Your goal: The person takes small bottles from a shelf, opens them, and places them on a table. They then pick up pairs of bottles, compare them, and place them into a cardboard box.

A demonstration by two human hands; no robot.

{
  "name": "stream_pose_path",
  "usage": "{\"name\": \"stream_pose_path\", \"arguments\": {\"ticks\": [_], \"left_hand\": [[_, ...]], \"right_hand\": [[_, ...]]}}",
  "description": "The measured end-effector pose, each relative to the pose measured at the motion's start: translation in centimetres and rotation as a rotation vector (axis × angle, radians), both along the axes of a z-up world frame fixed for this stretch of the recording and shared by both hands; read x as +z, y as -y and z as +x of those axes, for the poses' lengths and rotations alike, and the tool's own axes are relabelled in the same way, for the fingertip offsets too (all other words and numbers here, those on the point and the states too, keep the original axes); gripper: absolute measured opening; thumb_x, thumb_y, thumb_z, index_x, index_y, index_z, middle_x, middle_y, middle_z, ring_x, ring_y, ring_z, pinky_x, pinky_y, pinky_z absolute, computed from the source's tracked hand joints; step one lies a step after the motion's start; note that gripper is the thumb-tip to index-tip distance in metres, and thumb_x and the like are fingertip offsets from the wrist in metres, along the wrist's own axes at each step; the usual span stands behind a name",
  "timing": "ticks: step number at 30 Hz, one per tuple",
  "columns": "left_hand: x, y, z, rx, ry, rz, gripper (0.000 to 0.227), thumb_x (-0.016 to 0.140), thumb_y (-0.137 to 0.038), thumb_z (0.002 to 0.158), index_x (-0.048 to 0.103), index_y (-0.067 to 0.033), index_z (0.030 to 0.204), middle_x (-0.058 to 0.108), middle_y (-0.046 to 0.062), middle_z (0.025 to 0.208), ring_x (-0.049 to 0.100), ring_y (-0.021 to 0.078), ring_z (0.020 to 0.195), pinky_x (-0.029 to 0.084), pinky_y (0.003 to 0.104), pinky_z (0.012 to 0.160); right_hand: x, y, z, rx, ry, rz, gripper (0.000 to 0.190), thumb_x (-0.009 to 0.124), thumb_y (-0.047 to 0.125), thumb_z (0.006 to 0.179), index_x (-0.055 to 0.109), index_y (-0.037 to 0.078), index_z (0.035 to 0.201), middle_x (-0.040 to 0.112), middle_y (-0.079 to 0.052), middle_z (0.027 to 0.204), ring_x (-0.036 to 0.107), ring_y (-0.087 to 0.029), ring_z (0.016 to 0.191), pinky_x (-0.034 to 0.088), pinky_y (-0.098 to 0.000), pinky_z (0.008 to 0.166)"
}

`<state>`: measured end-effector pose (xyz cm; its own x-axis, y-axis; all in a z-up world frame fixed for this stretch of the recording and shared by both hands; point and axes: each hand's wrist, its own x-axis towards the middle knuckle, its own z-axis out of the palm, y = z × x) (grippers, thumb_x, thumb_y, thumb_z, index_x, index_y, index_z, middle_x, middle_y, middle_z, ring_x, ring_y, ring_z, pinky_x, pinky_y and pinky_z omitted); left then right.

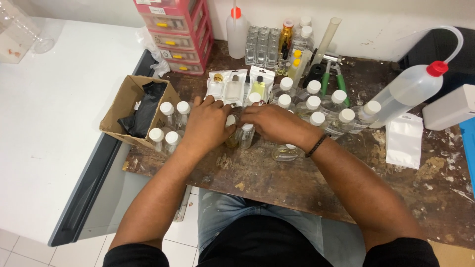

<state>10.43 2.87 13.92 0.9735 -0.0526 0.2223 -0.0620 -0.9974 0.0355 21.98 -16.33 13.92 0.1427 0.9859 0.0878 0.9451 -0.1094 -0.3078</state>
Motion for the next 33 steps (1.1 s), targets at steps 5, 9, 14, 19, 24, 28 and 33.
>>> {"name": "stream_pose_path", "arguments": {"ticks": [5, 9, 14, 19, 24, 28, 33], "left_hand": [[2.9, 0.8, -1.0, -0.004, -0.025, -0.038, 0.037, 0.080, -0.033, 0.079, 0.078, -0.0065, 0.105, 0.074, 0.016, 0.094, 0.063, 0.0327, 0.098, 0.039, 0.044, 0.088], [4.6, 0.7, -1.1, -0.040, 0.038, -0.076, 0.037, 0.080, -0.031, 0.081, 0.078, -0.0073, 0.110, 0.073, 0.015, 0.093, 0.061, 0.0328, 0.095, 0.039, 0.043, 0.085], [5.9, 2.0, -0.5, -0.128, 0.211, -0.130, 0.033, 0.081, -0.025, 0.083, 0.077, -0.0062, 0.110, 0.068, 0.014, 0.089, 0.060, 0.0331, 0.091, 0.040, 0.043, 0.081], [5.9, 4.6, 1.1, -0.258, 0.247, -0.199, 0.029, 0.082, -0.021, 0.082, 0.078, -0.0059, 0.107, 0.068, 0.013, 0.087, 0.060, 0.0322, 0.088, 0.041, 0.043, 0.078], [3.8, 6.3, 3.4, -0.364, 0.214, -0.169, 0.027, 0.082, -0.020, 0.080, 0.077, -0.0092, 0.105, 0.066, 0.010, 0.090, 0.058, 0.0299, 0.091, 0.040, 0.042, 0.081], [3.3, 7.4, 4.3, -0.401, 0.204, -0.164, 0.026, 0.082, -0.016, 0.080, 0.077, -0.0077, 0.103, 0.066, 0.011, 0.093, 0.057, 0.0287, 0.093, 0.040, 0.040, 0.083], [3.9, 6.9, 4.3, -0.403, 0.191, -0.165, 0.026, 0.081, -0.014, 0.081, 0.077, -0.0072, 0.105, 0.067, 0.011, 0.094, 0.058, 0.0298, 0.093, 0.041, 0.041, 0.082]], "right_hand": [[4.3, 1.6, -0.5, -0.175, -0.190, -0.057, 0.054, 0.048, -0.006, 0.088, 0.069, 0.017, 0.132, 0.069, -0.003, 0.132, 0.069, -0.021, 0.108, 0.054, -0.0353, 0.091], [7.1, 5.0, 0.1, -0.205, -0.189, 0.198, 0.038, 0.058, -0.006, 0.089, 0.070, 0.006, 0.123, 0.069, -0.016, 0.128, 0.066, -0.038, 0.116, 0.053, -0.0493, 0.094], [7.8, 9.5, 0.0, -0.232, -0.090, 0.491, 0.025, 0.069, -0.005, 0.092, 0.074, 0.003, 0.116, 0.073, -0.016, 0.120, 0.069, -0.040, 0.113, 0.054, -0.0474, 0.094], [5.2, 12.2, -1.5, -0.328, -0.225, 0.496, 0.032, 0.069, -0.013, 0.085, 0.076, 0.003, 0.112, 0.075, -0.014, 0.105, 0.073, -0.032, 0.092, 0.059, -0.0401, 0.078], [2.5, 12.6, -3.0, -0.411, -0.257, 0.429, 0.018, 0.073, 0.004, 0.091, 0.076, 0.005, 0.108, 0.076, -0.014, 0.102, 0.073, -0.036, 0.092, 0.058, -0.0457, 0.078], [1.6, 13.1, -3.2, -0.433, -0.244, 0.412, 0.015, 0.071, 0.008, 0.093, 0.075, 0.006, 0.108, 0.076, -0.014, 0.103, 0.073, -0.037, 0.094, 0.057, -0.0477, 0.079], [2.3, 15.6, -2.2, -0.582, -0.257, 0.486, 0.018, 0.071, 0.004, 0.094, 0.077, 0.007, 0.111, 0.075, -0.014, 0.105, 0.072, -0.033, 0.092, 0.056, -0.0419, 0.079]]}}
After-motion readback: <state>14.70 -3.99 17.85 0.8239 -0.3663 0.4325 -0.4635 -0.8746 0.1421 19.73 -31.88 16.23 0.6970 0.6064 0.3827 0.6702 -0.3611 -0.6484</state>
